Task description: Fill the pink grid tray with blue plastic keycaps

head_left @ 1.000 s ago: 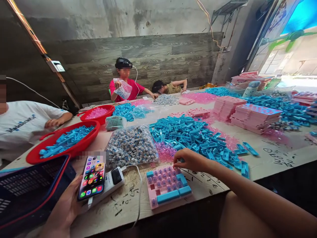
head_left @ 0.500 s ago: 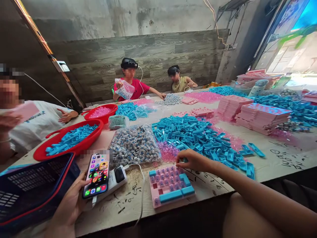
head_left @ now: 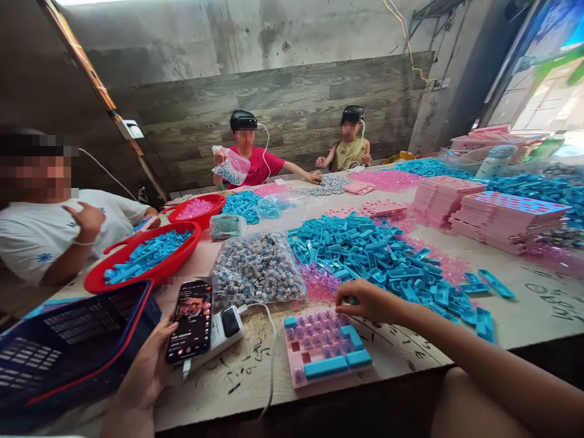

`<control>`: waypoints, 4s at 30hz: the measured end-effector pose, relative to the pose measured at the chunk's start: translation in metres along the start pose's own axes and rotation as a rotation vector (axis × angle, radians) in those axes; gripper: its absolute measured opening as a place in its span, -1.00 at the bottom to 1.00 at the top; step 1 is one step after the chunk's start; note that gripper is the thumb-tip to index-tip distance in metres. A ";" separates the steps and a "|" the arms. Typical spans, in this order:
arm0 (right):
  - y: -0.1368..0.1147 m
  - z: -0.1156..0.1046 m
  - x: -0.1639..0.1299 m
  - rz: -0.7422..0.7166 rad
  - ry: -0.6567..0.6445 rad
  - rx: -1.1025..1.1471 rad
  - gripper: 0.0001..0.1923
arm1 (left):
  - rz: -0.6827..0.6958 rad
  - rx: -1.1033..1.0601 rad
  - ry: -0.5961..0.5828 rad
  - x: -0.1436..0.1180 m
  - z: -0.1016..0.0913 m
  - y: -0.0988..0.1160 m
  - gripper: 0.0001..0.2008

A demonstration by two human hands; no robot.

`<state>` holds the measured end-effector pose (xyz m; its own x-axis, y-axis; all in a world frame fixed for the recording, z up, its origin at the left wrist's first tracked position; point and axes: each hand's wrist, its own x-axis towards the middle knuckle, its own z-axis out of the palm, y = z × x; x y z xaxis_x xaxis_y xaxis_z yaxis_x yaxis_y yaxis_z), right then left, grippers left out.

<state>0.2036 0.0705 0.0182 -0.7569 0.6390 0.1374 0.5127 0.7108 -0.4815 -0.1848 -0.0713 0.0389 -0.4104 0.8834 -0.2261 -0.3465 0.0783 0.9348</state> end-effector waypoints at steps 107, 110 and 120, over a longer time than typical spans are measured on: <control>-0.010 0.001 -0.005 -0.085 -0.048 -0.121 -0.86 | 0.025 0.011 0.061 0.001 0.000 -0.001 -0.60; -0.008 0.004 -0.004 -0.090 -0.045 -0.119 -0.86 | 0.053 0.032 0.065 -0.002 0.003 0.000 -0.60; -0.019 -0.003 -0.002 -0.109 -0.091 -0.146 -0.87 | 0.038 0.056 0.041 -0.001 0.000 -0.001 -0.61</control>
<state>0.1969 0.0566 0.0294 -0.8410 0.5317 0.1001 0.4744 0.8136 -0.3363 -0.1843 -0.0728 0.0386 -0.4573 0.8665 -0.2001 -0.2829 0.0715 0.9565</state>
